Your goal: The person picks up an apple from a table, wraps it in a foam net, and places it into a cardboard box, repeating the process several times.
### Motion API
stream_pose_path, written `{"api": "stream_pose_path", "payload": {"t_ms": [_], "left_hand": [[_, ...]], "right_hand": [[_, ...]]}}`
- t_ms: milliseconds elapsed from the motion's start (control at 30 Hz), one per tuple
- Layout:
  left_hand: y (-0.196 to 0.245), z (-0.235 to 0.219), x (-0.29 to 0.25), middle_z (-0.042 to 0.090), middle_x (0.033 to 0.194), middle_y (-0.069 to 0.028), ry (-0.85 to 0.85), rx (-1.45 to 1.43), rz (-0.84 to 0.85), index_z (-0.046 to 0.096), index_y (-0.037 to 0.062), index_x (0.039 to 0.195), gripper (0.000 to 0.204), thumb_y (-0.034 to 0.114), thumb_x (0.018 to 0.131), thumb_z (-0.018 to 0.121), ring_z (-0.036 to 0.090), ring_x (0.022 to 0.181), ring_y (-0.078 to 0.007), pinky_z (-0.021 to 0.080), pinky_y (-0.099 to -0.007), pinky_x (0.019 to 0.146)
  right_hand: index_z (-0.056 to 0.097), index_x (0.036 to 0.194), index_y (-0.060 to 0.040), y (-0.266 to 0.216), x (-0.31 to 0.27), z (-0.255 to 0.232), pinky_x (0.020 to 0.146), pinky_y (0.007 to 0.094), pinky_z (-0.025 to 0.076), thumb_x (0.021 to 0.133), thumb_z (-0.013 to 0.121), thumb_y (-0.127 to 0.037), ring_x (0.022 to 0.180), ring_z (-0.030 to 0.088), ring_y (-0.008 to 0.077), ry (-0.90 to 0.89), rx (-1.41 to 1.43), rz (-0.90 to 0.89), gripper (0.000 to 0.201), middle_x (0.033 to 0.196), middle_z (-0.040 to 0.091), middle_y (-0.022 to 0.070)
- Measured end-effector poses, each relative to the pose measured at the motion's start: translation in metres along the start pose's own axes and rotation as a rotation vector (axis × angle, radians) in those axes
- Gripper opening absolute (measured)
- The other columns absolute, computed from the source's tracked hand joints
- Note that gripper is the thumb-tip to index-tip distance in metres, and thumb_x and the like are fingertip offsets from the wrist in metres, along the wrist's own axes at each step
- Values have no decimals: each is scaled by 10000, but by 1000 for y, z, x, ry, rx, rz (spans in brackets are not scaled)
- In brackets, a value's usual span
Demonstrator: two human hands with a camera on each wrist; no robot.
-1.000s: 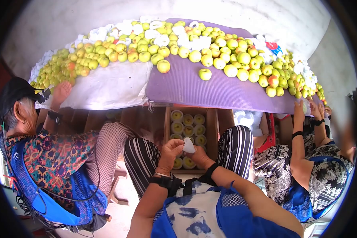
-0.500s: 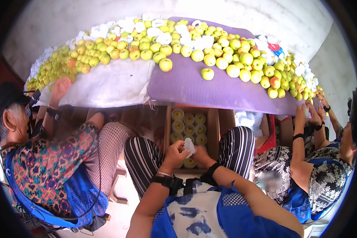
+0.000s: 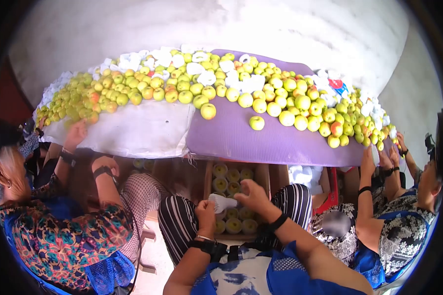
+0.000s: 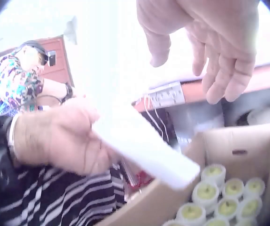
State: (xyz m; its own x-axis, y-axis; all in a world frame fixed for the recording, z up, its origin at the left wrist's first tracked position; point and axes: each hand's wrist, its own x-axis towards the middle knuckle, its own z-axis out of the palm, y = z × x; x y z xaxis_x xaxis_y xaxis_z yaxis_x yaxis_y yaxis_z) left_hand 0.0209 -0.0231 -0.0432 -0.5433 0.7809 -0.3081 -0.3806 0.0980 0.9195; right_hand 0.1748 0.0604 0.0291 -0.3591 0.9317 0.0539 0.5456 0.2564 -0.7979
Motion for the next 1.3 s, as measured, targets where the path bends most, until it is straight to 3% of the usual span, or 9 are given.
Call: {"api": "stream_pose_path", "payload": {"t_ms": [167,533,867,933,1067,1133,1167,1233,1300], "left_hand": [[-4,12,-7,568,730,-20,-9,-74,-180,542,33,841,91,120,815,538,530,584,-92,415,-215,477],[3,22,2,579,792,-25,-20,-109,-321,539,71,824,80,149,813,551,552,670,-107,436,-236,521],[22,38,2,560,723,-13,-25,-52,-257,548,42,847,117,156,820,539,497,584,-81,404,-219,520],[23,40,0,550,686,-17,-11,-94,-272,534,24,808,94,117,819,527,481,557,-78,390,-235,489],[8,43,3,540,677,-12,19,-133,-170,534,14,818,107,121,815,533,473,548,-79,392,-237,492],[5,42,5,540,674,-17,21,-101,-236,533,10,822,114,124,812,536,474,537,-86,395,-246,484],[4,42,5,540,674,-17,11,-105,-245,533,10,822,114,124,812,536,474,537,-86,395,-246,484],[1,42,5,539,670,-22,19,-128,-190,534,11,811,118,128,807,540,473,525,-87,390,-246,468],[-1,43,4,538,666,-22,29,-110,-234,533,12,801,116,127,804,541,476,524,-89,388,-242,464]], "right_hand": [[537,987,8,-56,73,-38,751,375,456,690,690,-175,840,566,305,-60,-23,-143,381,929,568,180],[403,1147,-7,-67,227,17,942,421,333,688,676,-141,1102,396,375,118,-397,-584,551,1170,426,227],[476,1051,6,-63,303,54,861,418,378,670,674,-373,990,486,357,297,-452,-135,572,1046,523,211],[488,1050,16,-59,307,50,795,411,430,676,674,-354,947,525,362,52,-348,-52,558,1010,547,213],[494,1066,8,-61,298,34,731,407,465,681,682,-318,903,563,335,-31,-338,16,538,997,572,183],[492,1093,-6,-52,283,25,744,402,470,685,695,-269,952,554,287,-186,284,202,526,1038,568,142],[492,1093,-6,-49,271,19,744,402,470,685,695,-269,952,554,287,-178,276,210,526,1038,568,142],[469,1134,-17,-47,236,-1,770,383,473,710,679,-211,997,536,244,-389,1052,236,511,1102,539,118],[443,1164,-12,-57,189,-16,795,385,471,716,666,-186,1017,524,260,-417,1235,202,531,1130,518,126]]}}
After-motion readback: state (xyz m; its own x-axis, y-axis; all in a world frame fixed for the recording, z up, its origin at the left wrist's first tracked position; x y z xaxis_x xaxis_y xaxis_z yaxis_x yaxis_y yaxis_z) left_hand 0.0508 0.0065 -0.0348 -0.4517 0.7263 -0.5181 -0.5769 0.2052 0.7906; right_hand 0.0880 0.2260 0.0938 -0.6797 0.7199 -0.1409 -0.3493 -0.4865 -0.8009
